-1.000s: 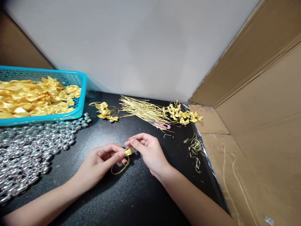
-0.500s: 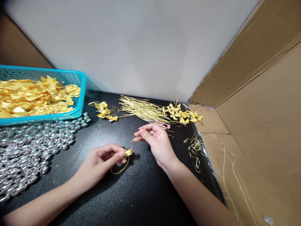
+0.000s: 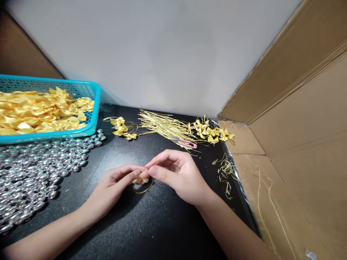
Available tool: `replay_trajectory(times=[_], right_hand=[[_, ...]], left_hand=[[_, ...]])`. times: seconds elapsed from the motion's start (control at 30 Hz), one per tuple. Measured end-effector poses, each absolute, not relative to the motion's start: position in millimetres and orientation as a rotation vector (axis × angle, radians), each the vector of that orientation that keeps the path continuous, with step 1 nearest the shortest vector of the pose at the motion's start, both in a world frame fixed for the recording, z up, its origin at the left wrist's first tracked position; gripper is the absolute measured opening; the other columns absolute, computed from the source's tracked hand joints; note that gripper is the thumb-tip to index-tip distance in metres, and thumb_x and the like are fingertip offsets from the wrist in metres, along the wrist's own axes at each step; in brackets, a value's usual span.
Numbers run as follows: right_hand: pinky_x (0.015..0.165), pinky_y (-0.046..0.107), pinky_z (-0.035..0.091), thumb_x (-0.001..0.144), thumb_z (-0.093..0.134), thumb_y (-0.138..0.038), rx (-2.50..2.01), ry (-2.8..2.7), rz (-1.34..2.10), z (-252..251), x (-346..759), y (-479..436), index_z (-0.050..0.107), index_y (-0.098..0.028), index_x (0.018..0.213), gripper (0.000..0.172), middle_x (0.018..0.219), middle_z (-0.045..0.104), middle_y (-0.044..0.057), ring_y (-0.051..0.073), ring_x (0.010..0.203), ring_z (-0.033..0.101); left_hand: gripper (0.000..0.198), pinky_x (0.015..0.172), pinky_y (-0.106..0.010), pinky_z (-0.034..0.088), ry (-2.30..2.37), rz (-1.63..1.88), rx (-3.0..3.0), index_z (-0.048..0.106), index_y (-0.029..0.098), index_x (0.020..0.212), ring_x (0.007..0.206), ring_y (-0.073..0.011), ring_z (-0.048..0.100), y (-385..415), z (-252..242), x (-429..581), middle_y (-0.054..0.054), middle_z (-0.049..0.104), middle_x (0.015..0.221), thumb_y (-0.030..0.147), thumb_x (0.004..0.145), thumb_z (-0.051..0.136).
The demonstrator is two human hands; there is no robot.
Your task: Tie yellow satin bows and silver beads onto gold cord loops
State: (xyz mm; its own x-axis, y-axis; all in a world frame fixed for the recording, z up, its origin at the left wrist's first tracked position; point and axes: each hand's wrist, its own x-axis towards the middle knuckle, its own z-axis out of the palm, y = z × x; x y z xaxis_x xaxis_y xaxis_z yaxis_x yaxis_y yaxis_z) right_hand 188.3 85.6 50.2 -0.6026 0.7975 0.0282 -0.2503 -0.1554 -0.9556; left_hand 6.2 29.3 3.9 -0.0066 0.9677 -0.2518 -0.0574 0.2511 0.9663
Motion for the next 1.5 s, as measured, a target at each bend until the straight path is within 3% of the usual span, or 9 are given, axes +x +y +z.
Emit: replay_trajectory(times=[0.1,0.23,0.43,0.53,0.97,1.27,1.33,1.4,1.5], right_hand=[[0.072,0.028,0.055,0.079,0.072,-0.022,-0.679,-1.507,1.85,53,188,82,0.07,-0.021,0.08,0.002,0.072,0.074,-0.001,0.013,0.069,0.069],[0.074,0.031,0.053,0.075,0.074,-0.019,-0.957,-1.796,1.572,51,183,82,0.072,-0.019,0.077,0.003,0.073,0.074,0.001,0.016,0.072,0.068],[0.099,0.041,0.041,0.076,0.072,-0.019,-1.02,-1.95,1.28,39,180,85,0.074,-0.022,0.075,0.004,0.113,0.068,0.005,0.021,0.109,0.059],[0.101,0.043,0.038,0.076,0.073,-0.02,-1.068,-1.948,1.265,32,179,86,0.075,-0.024,0.076,0.005,0.116,0.065,0.004,0.021,0.115,0.056],[0.098,0.046,0.04,0.074,0.073,-0.019,-1.084,-1.824,1.408,18,172,82,0.078,-0.024,0.077,0.007,0.108,0.068,0.005,0.024,0.107,0.06],[0.086,0.035,0.048,0.078,0.065,-0.023,-1.112,-1.534,1.469,15,171,83,0.072,-0.021,0.087,0.012,0.097,0.069,0.005,0.018,0.095,0.064],[0.082,0.033,0.05,0.073,0.069,-0.024,-1.142,-1.417,1.679,14,169,83,0.068,-0.02,0.086,0.014,0.087,0.069,0.003,0.017,0.084,0.065],[0.079,0.031,0.051,0.062,0.079,-0.022,-1.132,-1.327,1.911,13,167,80,0.064,-0.02,0.087,0.029,0.079,0.068,0.0,0.015,0.075,0.065],[0.076,0.027,0.05,0.053,0.086,-0.02,-1.114,-1.168,2.0,11,164,77,0.06,-0.019,0.084,0.041,0.074,0.066,-0.003,0.012,0.07,0.063]], left_hand=[[0.018,0.072,-0.025,0.052,1.304,1.05,1.012,0.073,0.016,0.085,0.077,-0.0176,0.067,29,3,6,-0.004,0.075,0.08,0.031,0.077,0.067],[0.016,0.071,-0.025,0.052,1.304,1.089,1.087,0.072,0.017,0.088,0.078,-0.0175,0.066,27,0,6,-0.005,0.073,0.084,0.028,0.078,0.067],[0.013,0.067,-0.024,0.052,1.289,1.152,1.186,0.072,0.018,0.089,0.076,-0.0161,0.065,27,-1,7,-0.005,0.071,0.088,0.024,0.079,0.066],[0.013,0.068,-0.024,0.052,1.286,1.148,1.196,0.073,0.018,0.087,0.075,-0.016,0.065,26,2,8,-0.005,0.071,0.086,0.024,0.079,0.066],[0.014,0.064,-0.022,0.047,1.266,1.048,1.012,0.075,0.018,0.079,0.068,-0.0142,0.061,27,-4,6,-0.002,0.072,0.075,0.03,0.072,0.075],[0.012,0.059,-0.023,0.046,1.307,1.075,0.907,0.076,0.017,0.074,0.061,-0.0139,0.061,30,4,5,-0.002,0.073,0.068,0.029,0.07,0.076],[0.01,0.062,-0.023,0.049,1.295,1.136,0.869,0.076,0.018,0.074,0.065,-0.0143,0.064,31,5,4,-0.002,0.075,0.072,0.027,0.07,0.077],[0.008,0.065,-0.022,0.05,1.274,1.193,0.846,0.076,0.019,0.074,0.068,-0.0143,0.065,31,5,2,-0.001,0.076,0.074,0.026,0.07,0.078],[0.006,0.067,-0.02,0.05,1.252,1.234,0.817,0.076,0.02,0.072,0.069,-0.0128,0.066,30,4,1,0.0,0.076,0.075,0.024,0.069,0.079]])
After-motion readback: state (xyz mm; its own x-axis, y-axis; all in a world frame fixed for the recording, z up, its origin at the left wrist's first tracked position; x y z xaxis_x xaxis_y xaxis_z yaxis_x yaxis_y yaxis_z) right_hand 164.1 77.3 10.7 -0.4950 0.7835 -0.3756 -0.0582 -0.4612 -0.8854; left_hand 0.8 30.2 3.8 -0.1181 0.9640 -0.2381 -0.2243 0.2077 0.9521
